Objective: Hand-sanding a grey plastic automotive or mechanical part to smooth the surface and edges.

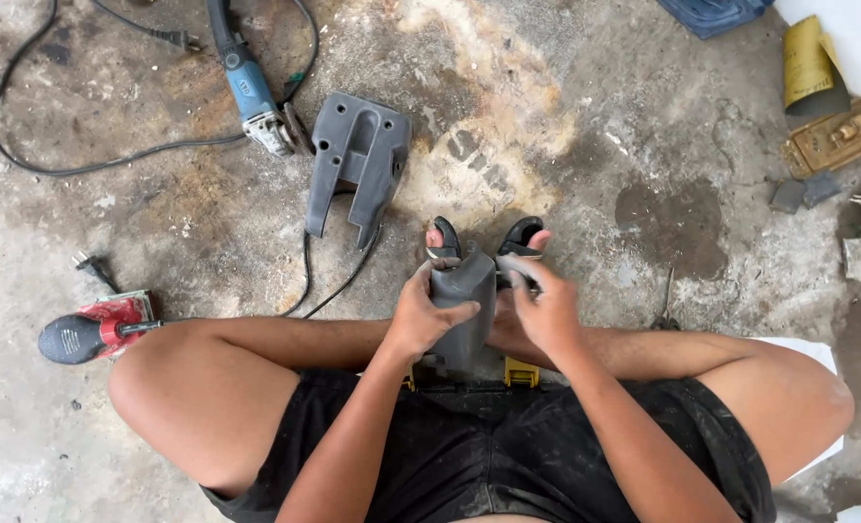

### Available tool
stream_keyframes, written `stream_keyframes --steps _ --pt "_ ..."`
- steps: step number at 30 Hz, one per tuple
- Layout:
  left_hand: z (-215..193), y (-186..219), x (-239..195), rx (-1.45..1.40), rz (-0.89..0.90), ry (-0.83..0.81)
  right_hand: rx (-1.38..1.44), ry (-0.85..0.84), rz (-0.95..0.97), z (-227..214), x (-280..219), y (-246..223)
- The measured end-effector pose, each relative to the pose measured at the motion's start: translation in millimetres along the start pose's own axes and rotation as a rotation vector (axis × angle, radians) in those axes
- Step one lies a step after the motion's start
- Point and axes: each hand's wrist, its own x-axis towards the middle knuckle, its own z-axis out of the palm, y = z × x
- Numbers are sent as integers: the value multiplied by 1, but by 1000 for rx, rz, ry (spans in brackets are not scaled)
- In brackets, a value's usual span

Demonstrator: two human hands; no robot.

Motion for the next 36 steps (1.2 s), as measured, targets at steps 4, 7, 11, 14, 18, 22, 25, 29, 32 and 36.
stream_keyframes --steps 4,7,11,14,18,22,25,29,32,36 --pt "-3 3 8 -6 -65 -15 60 -84 148 22 -3 30" --pt "-4 7 14 110 -56 13 60 -132 199 30 -5 30" --pt "-8 -22 17 245 -43 26 92 -179 -50 29 -18 1" --pt "-9 -23 18 268 -50 37 78 -219 -199 24 -15 -7" --pt "-10 -8 14 242 -32 -8 63 -238 -225 31 -22 1" --pt "-20 -19 19 324 -56 -29 91 -277 -230 49 -24 31" --pt "-21 -22 19 283 -19 -41 48 -242 -289 43 -12 36" --pt "-18 0 13 309 -27 -101 -114 -310 -327 45 -22 30" --pt "-23 -8 18 289 -19 -97 -75 -317 -322 48 -15 40" --pt "-26 -11 14 343 -76 -90 78 -381 -295 61 -28 38"
